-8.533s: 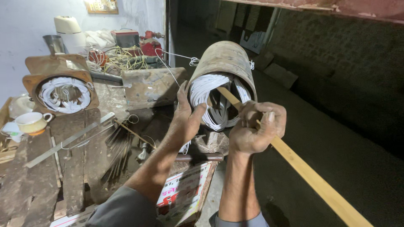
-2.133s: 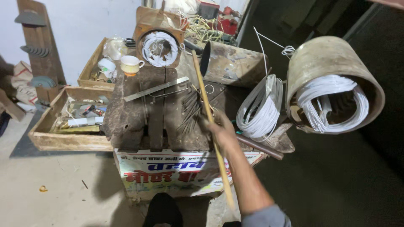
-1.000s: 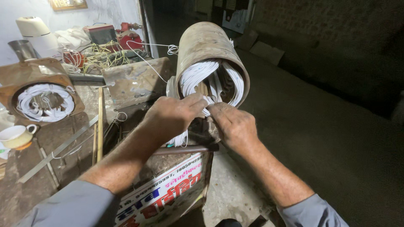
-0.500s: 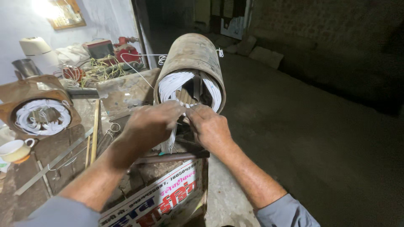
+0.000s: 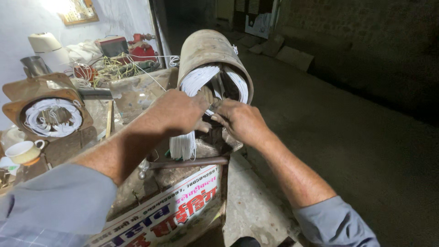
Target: The person winds white wire into a cylindrical metal container, using both hands to arrange and compress the coils. They use a wooden stick to push the wire down and pliers to cut a loop of wire, then continue winding and compacting the wire inside the container.
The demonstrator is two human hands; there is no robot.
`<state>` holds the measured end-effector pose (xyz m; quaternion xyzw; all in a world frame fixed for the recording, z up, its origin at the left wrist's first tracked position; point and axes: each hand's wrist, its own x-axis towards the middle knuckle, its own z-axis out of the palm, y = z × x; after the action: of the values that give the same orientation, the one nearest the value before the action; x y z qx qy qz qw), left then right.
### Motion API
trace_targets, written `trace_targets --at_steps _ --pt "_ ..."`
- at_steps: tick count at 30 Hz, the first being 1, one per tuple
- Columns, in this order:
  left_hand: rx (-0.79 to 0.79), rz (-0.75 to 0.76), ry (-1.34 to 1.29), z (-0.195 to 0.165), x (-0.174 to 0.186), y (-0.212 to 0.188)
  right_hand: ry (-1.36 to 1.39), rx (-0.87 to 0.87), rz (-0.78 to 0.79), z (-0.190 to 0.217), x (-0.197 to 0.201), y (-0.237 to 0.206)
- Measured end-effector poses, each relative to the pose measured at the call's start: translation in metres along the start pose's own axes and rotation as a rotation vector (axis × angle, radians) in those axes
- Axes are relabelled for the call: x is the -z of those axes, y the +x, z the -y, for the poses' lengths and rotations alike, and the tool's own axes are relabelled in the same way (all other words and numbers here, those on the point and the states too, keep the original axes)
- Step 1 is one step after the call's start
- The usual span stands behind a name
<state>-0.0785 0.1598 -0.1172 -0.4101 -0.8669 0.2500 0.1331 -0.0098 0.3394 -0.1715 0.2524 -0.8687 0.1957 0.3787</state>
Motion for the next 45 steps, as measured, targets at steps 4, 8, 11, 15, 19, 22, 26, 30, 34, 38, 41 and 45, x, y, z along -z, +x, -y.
trace_targets --at_steps 4,8,11,15,19,22,26,30,34,38,41,45 --pt "0.019 -0.047 -0.124 -0.009 0.015 -0.005 -0.075 -0.084 0.103 0.005 0.007 0.003" --pt "0.111 0.002 -0.165 -0.013 0.02 -0.005 -0.06 -0.231 0.156 0.014 0.009 0.009" --pt "0.085 -0.153 -0.13 -0.014 0.018 -0.004 -0.143 -0.385 0.235 0.017 0.01 0.016" --pt "0.077 -0.151 -0.103 -0.013 0.014 0.001 -0.132 -0.465 0.232 0.016 0.007 0.023" --pt "0.046 -0.17 -0.029 -0.011 0.015 0.005 -0.156 -0.482 0.228 0.015 -0.001 0.024" --pt "0.033 -0.187 -0.007 -0.01 0.014 0.004 -0.174 -0.491 0.213 0.017 -0.007 0.022" --pt "0.002 -0.262 0.039 -0.008 0.002 0.005 -0.199 -0.456 0.113 0.019 -0.017 0.018" --pt "-0.001 -0.378 0.105 -0.006 -0.021 0.01 -0.203 -0.434 -0.028 0.021 -0.034 0.012" --pt "0.079 -0.367 0.026 -0.014 -0.034 0.007 -0.206 -0.461 -0.153 0.029 -0.047 0.01" --pt "0.094 -0.34 -0.089 -0.011 -0.021 -0.011 -0.159 -0.497 -0.178 0.045 -0.039 0.009" --pt "0.08 -0.313 -0.149 -0.015 -0.007 -0.026 -0.208 -0.41 -0.109 0.058 -0.027 0.008" --pt "0.114 -0.225 -0.146 -0.019 0.01 -0.031 -0.201 -0.337 0.001 0.066 -0.019 0.008"
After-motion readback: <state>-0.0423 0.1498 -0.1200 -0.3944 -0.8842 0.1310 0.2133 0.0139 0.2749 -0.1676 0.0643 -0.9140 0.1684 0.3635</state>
